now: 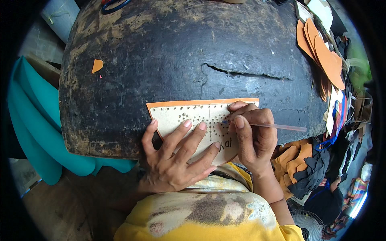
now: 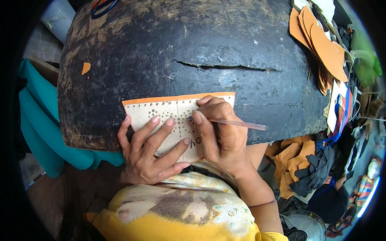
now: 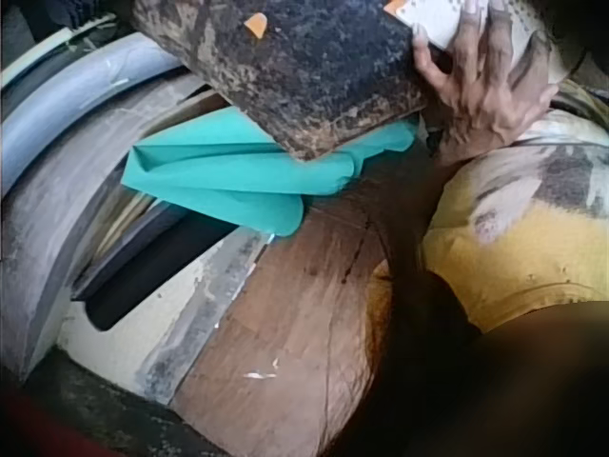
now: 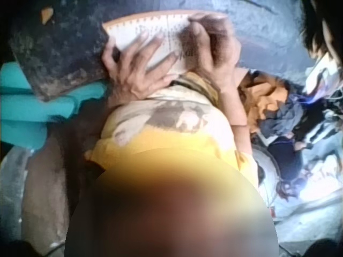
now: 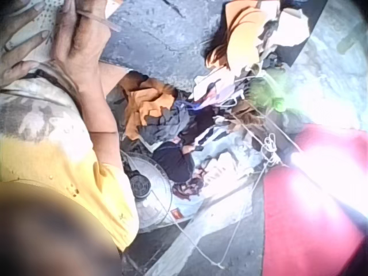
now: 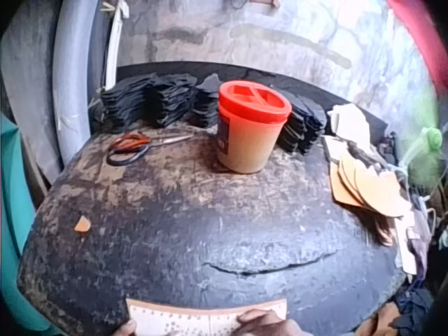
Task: The person marks a semi-circular leather piece with a pointed tool, then gathers and stacks multiple similar leather pieces on the workbench. The person handles the pieces one at a time and arranges them into a neat pile.
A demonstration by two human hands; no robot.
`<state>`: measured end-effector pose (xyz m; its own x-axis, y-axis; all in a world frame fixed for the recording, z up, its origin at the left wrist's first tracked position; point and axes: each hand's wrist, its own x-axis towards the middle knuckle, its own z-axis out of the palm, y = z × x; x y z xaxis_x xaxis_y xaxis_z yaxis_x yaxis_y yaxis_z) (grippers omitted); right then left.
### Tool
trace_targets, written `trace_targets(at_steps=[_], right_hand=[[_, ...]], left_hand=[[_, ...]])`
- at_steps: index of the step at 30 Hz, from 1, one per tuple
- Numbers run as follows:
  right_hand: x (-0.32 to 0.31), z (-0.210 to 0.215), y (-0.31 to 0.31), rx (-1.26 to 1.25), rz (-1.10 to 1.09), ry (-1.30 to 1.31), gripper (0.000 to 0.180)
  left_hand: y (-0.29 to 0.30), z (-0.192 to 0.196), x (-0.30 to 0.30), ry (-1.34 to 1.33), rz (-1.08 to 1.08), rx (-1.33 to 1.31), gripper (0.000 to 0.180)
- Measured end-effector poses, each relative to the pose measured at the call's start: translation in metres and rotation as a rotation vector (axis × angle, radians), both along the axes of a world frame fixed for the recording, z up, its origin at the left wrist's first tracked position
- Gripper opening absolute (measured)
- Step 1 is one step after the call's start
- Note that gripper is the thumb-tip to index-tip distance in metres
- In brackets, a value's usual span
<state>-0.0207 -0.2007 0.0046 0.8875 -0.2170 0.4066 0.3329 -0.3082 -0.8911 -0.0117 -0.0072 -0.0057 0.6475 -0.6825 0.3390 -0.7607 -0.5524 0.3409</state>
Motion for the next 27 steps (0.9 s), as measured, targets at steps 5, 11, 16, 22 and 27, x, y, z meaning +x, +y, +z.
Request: trace_targets(at_steps=[5, 11, 16, 22, 27], right_hand=[[-0.0029, 0.001, -0.004, -0.293, 0.072, 0.014, 0.012], [-0.0027, -0.0044, -0.0013, -0.052, -0.073, -0.011, 0.01], [-0.0037, -0.0009, -0.0022, -0.325, -0.001, 0.044, 0.01], [-0.0027, -0.0017, -0.0003, -0.058, -0.105, 0.024, 0.013], [-0.0022, -0.0026, -0.0012, -0.159, -0.068, 0.051, 0.011]], left_hand=[[0.0006, 0.0004, 0.0002, 0.006, -0.002, -0.001, 0.043], [0.0005, 0.0005, -0.0006, 0.017, -0.003, 0.0, 0.043], [0.0015, 0.0006, 0.0013, -0.005, -0.015, 0.017, 0.042], [0.0015, 0.0014, 0.0007, 0.017, -0.012, 0.015, 0.044], [0.0022, 0.0006, 0.0015, 0.009, -0.023, 0.017, 0.045]])
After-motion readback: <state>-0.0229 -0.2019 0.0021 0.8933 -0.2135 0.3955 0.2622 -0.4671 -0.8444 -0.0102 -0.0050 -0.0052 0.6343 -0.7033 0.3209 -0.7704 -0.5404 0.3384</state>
